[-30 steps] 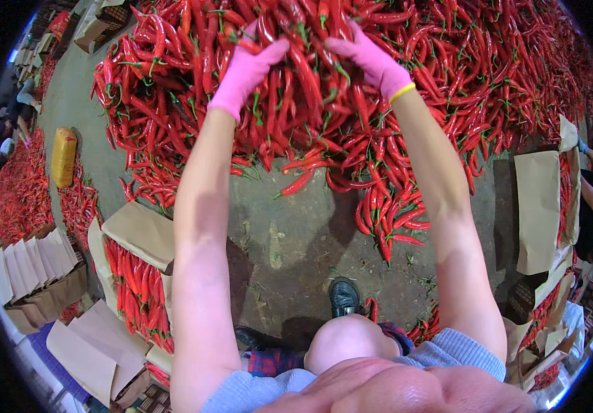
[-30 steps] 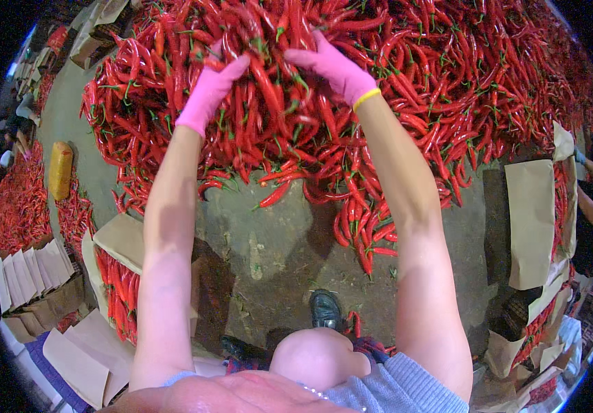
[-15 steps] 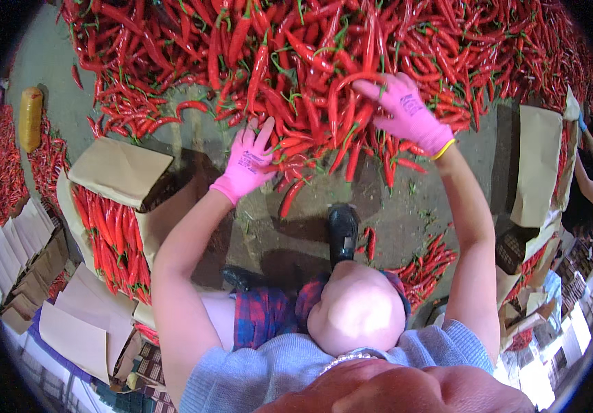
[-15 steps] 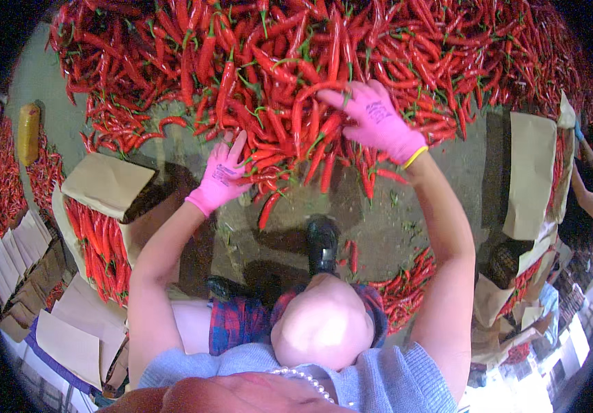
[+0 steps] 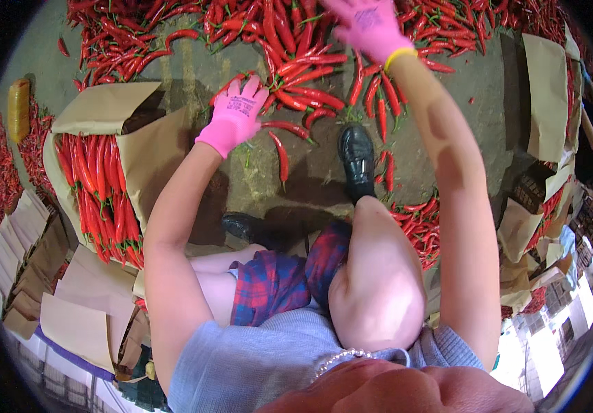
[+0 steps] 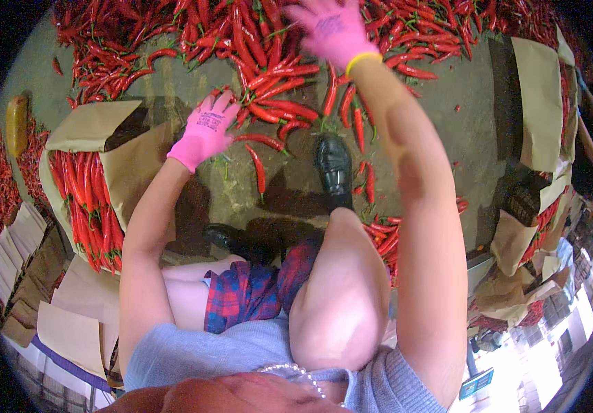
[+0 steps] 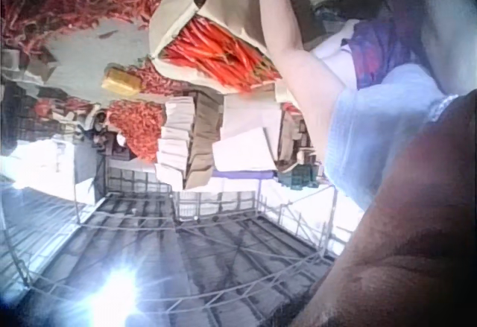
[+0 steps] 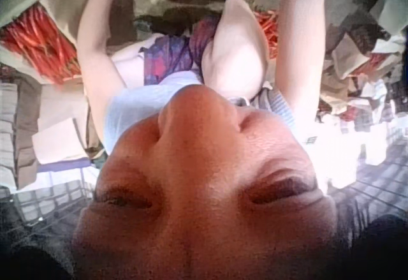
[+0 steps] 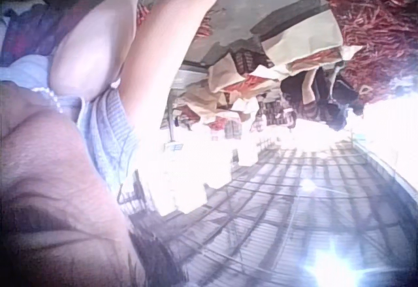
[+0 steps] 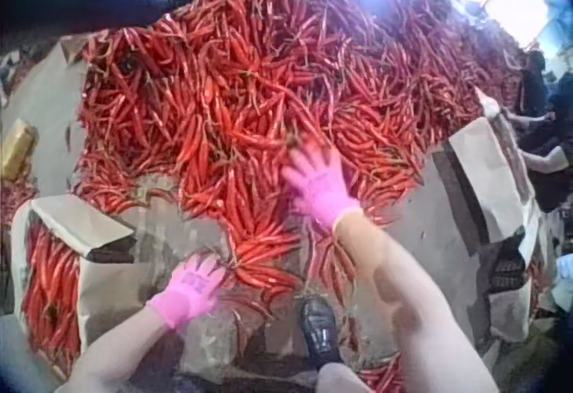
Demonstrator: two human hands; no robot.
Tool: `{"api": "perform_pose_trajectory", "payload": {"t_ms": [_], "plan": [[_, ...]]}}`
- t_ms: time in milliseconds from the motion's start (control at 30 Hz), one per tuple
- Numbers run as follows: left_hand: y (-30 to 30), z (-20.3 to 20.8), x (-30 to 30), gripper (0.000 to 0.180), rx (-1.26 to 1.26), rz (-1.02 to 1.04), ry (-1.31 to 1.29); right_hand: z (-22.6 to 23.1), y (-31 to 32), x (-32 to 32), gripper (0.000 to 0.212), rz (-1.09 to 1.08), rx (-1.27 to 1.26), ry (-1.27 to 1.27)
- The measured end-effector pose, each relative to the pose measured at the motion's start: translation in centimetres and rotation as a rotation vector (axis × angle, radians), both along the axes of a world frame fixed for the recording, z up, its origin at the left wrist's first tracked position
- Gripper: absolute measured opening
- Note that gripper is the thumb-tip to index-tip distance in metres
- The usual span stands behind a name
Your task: The person sorts red chili peppers by hand and places them into cardboard boxes while sitting on the floor.
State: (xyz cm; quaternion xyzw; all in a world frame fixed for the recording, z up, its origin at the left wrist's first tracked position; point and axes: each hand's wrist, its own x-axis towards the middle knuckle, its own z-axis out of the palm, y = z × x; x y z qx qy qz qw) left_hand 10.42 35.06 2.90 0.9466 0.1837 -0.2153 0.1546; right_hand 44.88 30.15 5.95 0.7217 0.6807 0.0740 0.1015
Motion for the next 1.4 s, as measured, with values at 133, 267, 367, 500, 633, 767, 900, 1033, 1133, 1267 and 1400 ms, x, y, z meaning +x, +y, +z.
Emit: {"api": "perform_pose_trajectory", "payload": {"t_ms": [133, 267, 367, 500, 633, 767, 900, 1033, 1133, 1267, 1400], "plan": [[-1.6, -0.2, -5.2, 0.065, -0.036, 0.053, -0.165, 3.0, -0.5, 0.8, 0.054, -0.176, 0.102, 0.019], [-4.2, -0.5, -11.1, 0.057, -0.16, 0.247, -0.274, 3.2, -0.9, -4.7, 0.04, -0.175, -0.195, 0.223], [-5.7, 0.3, -10.5, 0.048, -0.271, 0.324, -0.36, -1.5, -4.7, -9.1, 0.03, -0.114, -0.298, 0.248], [-3.9, -2.4, -4.1, 0.038, -0.312, 0.359, -0.61, -7.8, -9.4, -7.4, 0.034, -0.311, -0.235, 0.392], [-1.7, -4.9, 5.6, 0.037, -0.066, 0.378, -0.711, -6.3, -12.6, -5.8, 0.03, -0.547, 0.215, 0.958], [-0.8, -4.1, 10.6, 0.041, 0.085, 0.383, -0.076, -4.5, -13.4, -5.4, 0.033, -0.55, 0.365, 1.345], [1.7, -5.1, 8.3, 0.045, -0.146, 0.585, -0.371, -4.2, -14.1, -9.8, 0.033, -0.283, -0.087, 0.728], [2.0, -2.2, 3.8, 0.049, -0.471, 0.986, -0.566, -7.1, -13.5, -11.3, 0.031, -0.368, -0.332, 0.647], [0.9, 1.3, -1.2, 0.043, -0.714, 1.236, -0.647, -6.7, -14.1, -9.4, 0.035, -0.372, -0.344, 0.783], [-6.6, 2.7, -2.0, 0.043, -0.844, 1.284, -0.561, -3.8, -16.9, -9.1, 0.039, -0.436, -0.269, 1.399], [-16.8, -2.6, 2.4, 0.043, -1.615, 1.363, -0.73, -1.8, -16.9, -14.0, 0.031, -0.366, -0.612, 1.745]]}}
